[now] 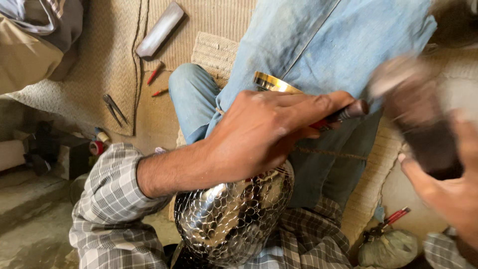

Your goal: The person uses a hammer and a metal punch to create a patterned texture on a large silver metal vessel. They repeatedly strike the punch against the surface to form small indentations.

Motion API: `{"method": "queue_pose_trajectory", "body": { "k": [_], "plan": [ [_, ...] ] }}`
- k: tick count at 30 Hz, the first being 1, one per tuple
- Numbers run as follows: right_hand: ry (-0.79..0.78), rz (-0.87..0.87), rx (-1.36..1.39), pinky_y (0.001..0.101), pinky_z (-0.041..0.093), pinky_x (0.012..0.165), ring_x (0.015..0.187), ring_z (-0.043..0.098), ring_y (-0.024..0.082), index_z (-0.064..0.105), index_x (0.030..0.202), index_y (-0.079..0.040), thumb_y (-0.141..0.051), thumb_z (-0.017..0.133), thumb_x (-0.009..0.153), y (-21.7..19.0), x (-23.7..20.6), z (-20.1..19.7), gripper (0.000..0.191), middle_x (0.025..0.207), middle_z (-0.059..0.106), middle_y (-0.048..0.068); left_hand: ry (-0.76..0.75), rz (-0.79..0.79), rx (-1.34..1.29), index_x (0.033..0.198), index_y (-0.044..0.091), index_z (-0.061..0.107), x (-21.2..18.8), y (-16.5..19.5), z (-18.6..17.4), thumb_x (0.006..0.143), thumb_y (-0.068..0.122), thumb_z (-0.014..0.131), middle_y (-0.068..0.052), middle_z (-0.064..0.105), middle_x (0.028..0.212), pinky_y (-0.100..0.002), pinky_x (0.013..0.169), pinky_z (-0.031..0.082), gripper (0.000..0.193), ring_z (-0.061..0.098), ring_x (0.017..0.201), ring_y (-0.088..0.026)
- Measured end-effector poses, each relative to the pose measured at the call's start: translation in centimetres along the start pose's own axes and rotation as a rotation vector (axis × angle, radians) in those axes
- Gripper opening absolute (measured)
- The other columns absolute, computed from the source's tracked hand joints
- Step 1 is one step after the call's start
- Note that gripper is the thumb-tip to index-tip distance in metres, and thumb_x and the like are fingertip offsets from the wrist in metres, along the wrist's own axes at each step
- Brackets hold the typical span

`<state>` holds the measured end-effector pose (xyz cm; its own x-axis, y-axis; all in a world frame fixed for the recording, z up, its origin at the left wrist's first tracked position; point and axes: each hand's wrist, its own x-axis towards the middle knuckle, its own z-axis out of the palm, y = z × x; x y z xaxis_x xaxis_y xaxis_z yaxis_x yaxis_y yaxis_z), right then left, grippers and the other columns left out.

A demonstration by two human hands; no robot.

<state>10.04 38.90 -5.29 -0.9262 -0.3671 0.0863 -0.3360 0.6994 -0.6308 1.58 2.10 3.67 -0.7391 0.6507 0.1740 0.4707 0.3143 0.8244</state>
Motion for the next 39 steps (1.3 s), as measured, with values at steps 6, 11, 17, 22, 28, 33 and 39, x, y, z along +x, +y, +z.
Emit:
{"method": "queue_pose_trajectory", "body": {
  "k": [6,11,17,22,28,33,39],
  "plan": [
    [-0.093,0.140,0.010,0.0294,0.055,0.078,0.086,0.067,0.019,0.060,0.115,0.008,0.012,0.074,0.089,2.4,-0.5,-0.5,0.029,0.098,0.069,0.014,0.069,-0.079,-0.011,0.148,0.010,0.050,-0.7,-0.2,0.7,0.097,-0.004,0.069,-0.007,0.075,0.123,-0.036,0.093,0.066,0.056,0.078,0.110,-0.021],
    [-0.138,0.176,-0.002,0.0291,0.055,0.078,0.085,0.067,0.019,0.060,0.115,0.008,0.010,0.075,0.090,3.2,1.1,-1.2,0.028,0.098,0.068,0.014,0.100,-0.102,-0.062,0.144,0.010,0.052,-0.8,-0.6,1.0,0.098,-0.006,0.067,-0.006,0.077,0.120,-0.030,0.083,0.067,0.051,0.079,0.108,-0.017],
    [-0.158,0.173,-0.019,0.0288,0.055,0.079,0.085,0.067,0.019,0.060,0.114,0.006,0.008,0.076,0.092,3.3,2.0,-1.7,0.027,0.098,0.068,0.013,0.143,-0.088,-0.125,0.140,0.006,0.053,-1.1,-0.7,1.0,0.102,-0.005,0.068,-0.007,0.075,0.120,-0.028,0.086,0.070,0.043,0.079,0.106,-0.014],
    [-0.168,0.215,-0.025,0.0285,0.055,0.079,0.085,0.066,0.018,0.060,0.113,0.006,0.006,0.077,0.093,4.0,1.4,-2.4,0.027,0.097,0.068,0.013,0.183,-0.045,-0.110,0.127,0.001,0.051,-1.4,-0.6,0.6,0.098,-0.002,0.071,-0.013,0.073,0.115,-0.031,0.080,0.066,0.036,0.077,0.105,-0.023],
    [-0.162,0.232,-0.025,0.0281,0.055,0.079,0.084,0.066,0.018,0.061,0.113,0.005,0.003,0.078,0.094,4.7,1.3,-2.3,0.026,0.097,0.068,0.012,0.180,-0.097,-0.090,0.128,0.005,0.053,-1.2,-1.3,1.3,0.101,0.006,0.077,-0.011,0.075,0.108,-0.028,0.074,0.065,0.036,0.079,0.099,-0.021],
    [-0.123,0.209,-0.033,0.0278,0.055,0.079,0.084,0.066,0.018,0.061,0.112,0.004,0.001,0.079,0.095,4.3,0.8,-2.3,0.026,0.097,0.068,0.011,0.131,-0.024,-0.098,0.133,0.006,0.053,-1.1,-1.8,1.0,0.102,0.006,0.075,-0.007,0.074,0.118,-0.029,0.082,0.067,0.039,0.079,0.104,-0.019],
    [-0.071,0.254,-0.013,0.0275,0.055,0.079,0.084,0.066,0.017,0.061,0.112,0.003,-0.001,0.080,0.096,2.4,-2.1,-2.7,0.025,0.097,0.067,0.011,0.061,0.065,-0.201,0.137,0.008,0.050,-0.2,-1.7,0.0,0.102,0.003,0.072,-0.003,0.069,0.131,-0.030,0.090,0.067,0.042,0.075,0.113,-0.019]
  ]
}}
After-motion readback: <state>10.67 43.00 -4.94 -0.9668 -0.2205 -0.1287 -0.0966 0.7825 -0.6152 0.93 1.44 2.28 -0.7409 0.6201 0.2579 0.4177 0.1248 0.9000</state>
